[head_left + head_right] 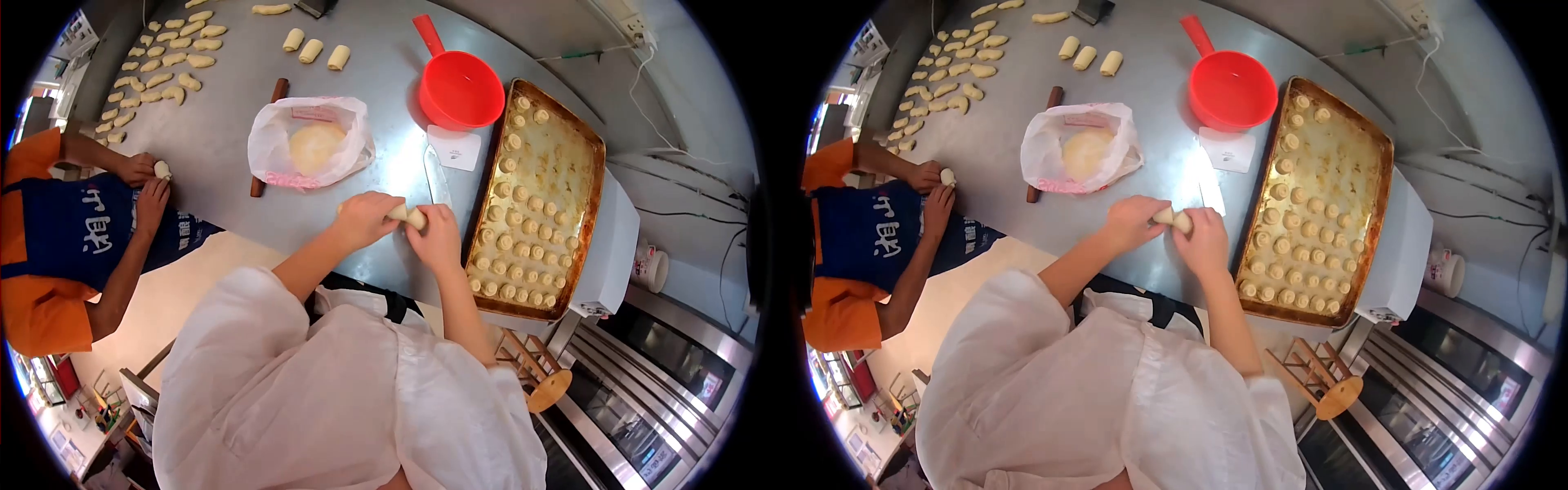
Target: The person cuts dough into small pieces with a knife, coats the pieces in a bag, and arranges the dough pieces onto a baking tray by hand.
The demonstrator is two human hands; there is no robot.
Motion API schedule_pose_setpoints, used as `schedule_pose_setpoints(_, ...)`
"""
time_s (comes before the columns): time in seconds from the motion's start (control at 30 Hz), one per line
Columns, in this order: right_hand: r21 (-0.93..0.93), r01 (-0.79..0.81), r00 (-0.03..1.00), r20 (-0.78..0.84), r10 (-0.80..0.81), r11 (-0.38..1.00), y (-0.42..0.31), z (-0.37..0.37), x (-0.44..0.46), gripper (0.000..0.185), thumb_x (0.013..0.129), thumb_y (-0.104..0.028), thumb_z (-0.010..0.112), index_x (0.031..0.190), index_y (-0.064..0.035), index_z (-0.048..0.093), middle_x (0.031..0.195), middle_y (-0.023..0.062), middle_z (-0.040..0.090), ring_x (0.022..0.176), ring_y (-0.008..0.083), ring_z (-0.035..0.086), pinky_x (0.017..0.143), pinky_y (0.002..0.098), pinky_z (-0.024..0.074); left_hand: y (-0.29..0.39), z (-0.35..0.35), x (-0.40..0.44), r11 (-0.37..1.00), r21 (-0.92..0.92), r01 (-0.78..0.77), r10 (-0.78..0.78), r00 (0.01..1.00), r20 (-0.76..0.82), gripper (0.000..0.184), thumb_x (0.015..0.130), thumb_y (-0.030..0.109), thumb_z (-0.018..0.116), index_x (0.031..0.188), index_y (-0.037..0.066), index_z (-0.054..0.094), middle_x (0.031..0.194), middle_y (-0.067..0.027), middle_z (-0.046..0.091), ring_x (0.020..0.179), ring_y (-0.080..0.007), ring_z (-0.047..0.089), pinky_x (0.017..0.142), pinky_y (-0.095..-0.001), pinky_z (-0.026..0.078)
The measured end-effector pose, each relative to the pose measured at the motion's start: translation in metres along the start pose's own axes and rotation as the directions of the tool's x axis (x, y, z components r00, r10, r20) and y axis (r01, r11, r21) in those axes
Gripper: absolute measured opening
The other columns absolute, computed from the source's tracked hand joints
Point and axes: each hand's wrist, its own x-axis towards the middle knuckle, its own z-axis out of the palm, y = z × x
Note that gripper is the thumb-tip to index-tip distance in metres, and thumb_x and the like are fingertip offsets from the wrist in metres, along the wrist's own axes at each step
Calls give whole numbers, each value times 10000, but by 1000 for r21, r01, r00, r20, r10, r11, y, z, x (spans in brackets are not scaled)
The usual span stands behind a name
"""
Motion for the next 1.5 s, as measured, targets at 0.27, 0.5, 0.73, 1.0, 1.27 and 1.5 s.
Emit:
schedule_pose_setpoints(0.27,738,-473,864,284,416,481,-44,-27,-30,397,838,-90,768,1193,-6,614,1130,104,664,1014,127,639,772,276,541,37,-30,-27,266,-830,491,-411,836,363,479,911,169,710,1353,59,562,1120,-31,663,899,-136,666,714,-306,546)
schedule_pose_setpoints(0.5,639,-343,902,20,432,688,-55,-9,1,403,837,-79,764,1197,-7,598,1079,134,682,955,160,669,753,280,549,31,-50,-24,-203,-779,593,-551,588,591,394,960,187,658,1315,52,551,1137,-36,632,987,-150,652,829,-287,552)
schedule_pose_setpoints(0.73,497,-369,925,117,361,785,-68,-8,35,364,848,-54,745,1173,6,593,1052,119,678,928,163,677,743,278,570,4,-60,-21,-121,-872,474,-745,537,395,407,920,111,695,1285,16,541,1141,-81,648,978,-156,656,820,-306,577)
schedule_pose_setpoints(1.0,844,-275,926,105,362,460,-68,-18,101,324,857,52,687,1164,12,589,1042,86,664,905,151,653,809,276,541,18,-91,5,63,-964,259,-860,505,79,393,918,40,668,1285,6,533,1136,-86,642,950,-135,644,739,-300,594)
schedule_pose_setpoints(1.27,354,-194,951,-159,264,915,53,-49,237,343,903,-86,659,1234,-10,606,1107,106,685,971,201,667,840,319,539,-21,-118,36,-109,-969,223,-871,449,201,408,989,118,570,1391,65,522,1151,-34,614,973,-135,624,749,-289,543)
schedule_pose_setpoints(1.5,-225,-88,993,52,102,970,84,-19,275,247,900,-107,620,1121,0,647,1045,215,678,960,388,661,855,449,535,-7,-109,32,-154,-932,327,-800,513,312,426,994,61,501,1420,59,511,1232,-67,594,1048,-179,622,778,-307,522)
